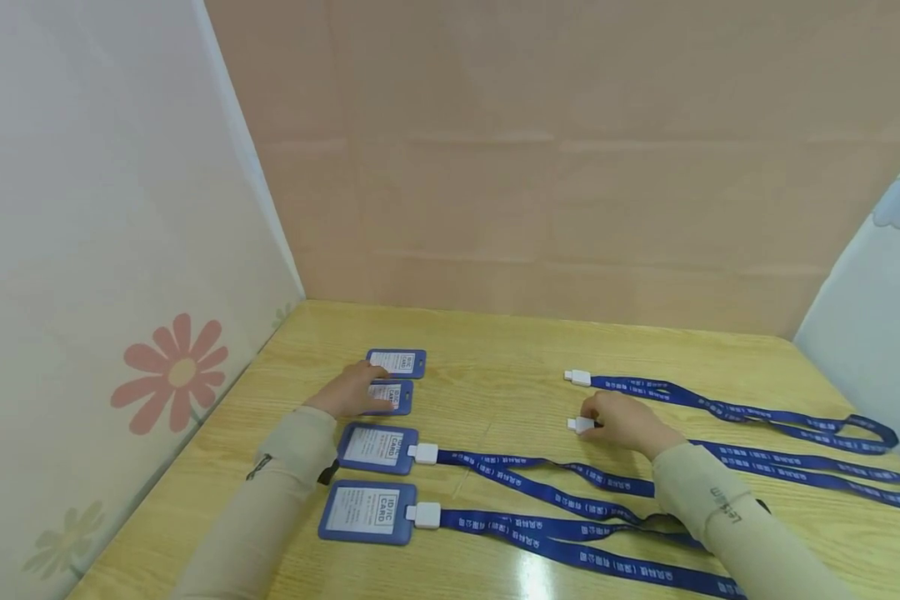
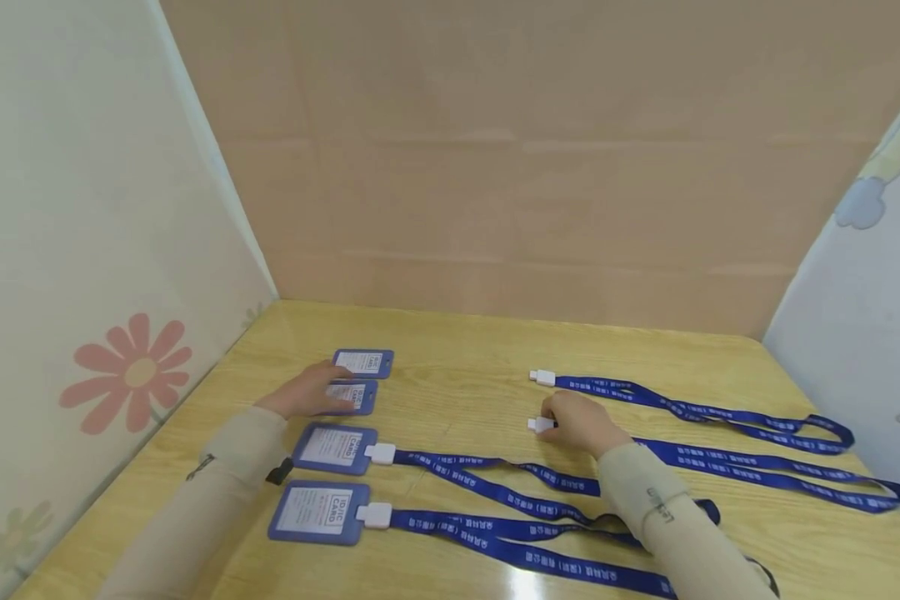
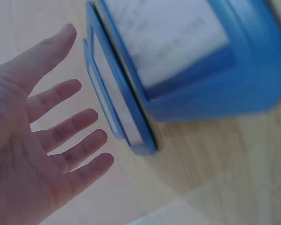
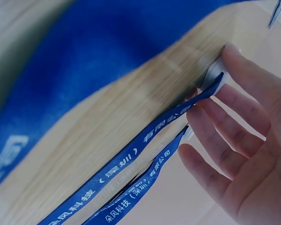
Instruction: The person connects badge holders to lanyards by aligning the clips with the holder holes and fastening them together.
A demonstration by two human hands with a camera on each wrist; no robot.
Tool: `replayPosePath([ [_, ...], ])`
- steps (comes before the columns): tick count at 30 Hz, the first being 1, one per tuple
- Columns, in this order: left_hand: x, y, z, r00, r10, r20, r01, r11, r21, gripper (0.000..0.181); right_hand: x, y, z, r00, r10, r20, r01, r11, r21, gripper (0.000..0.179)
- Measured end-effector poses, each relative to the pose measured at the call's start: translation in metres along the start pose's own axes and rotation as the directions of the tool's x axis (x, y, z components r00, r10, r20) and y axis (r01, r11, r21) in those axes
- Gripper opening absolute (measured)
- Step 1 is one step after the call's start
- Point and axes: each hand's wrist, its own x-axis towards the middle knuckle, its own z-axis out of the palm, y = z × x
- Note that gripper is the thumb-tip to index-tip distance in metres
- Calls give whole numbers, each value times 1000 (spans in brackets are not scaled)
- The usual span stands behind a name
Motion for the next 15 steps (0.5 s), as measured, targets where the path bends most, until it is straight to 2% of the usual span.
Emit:
replayPosePath([
  [9,-2,-13,3,999,-43,14,44,999,-27,54,0,-2,0,1000,-11,-27,10,999,-36,17],
  [15,-4,-17,4,999,-36,6,36,999,-3,55,-1,-4,-1,1000,1,-29,-2,999,-34,15],
])
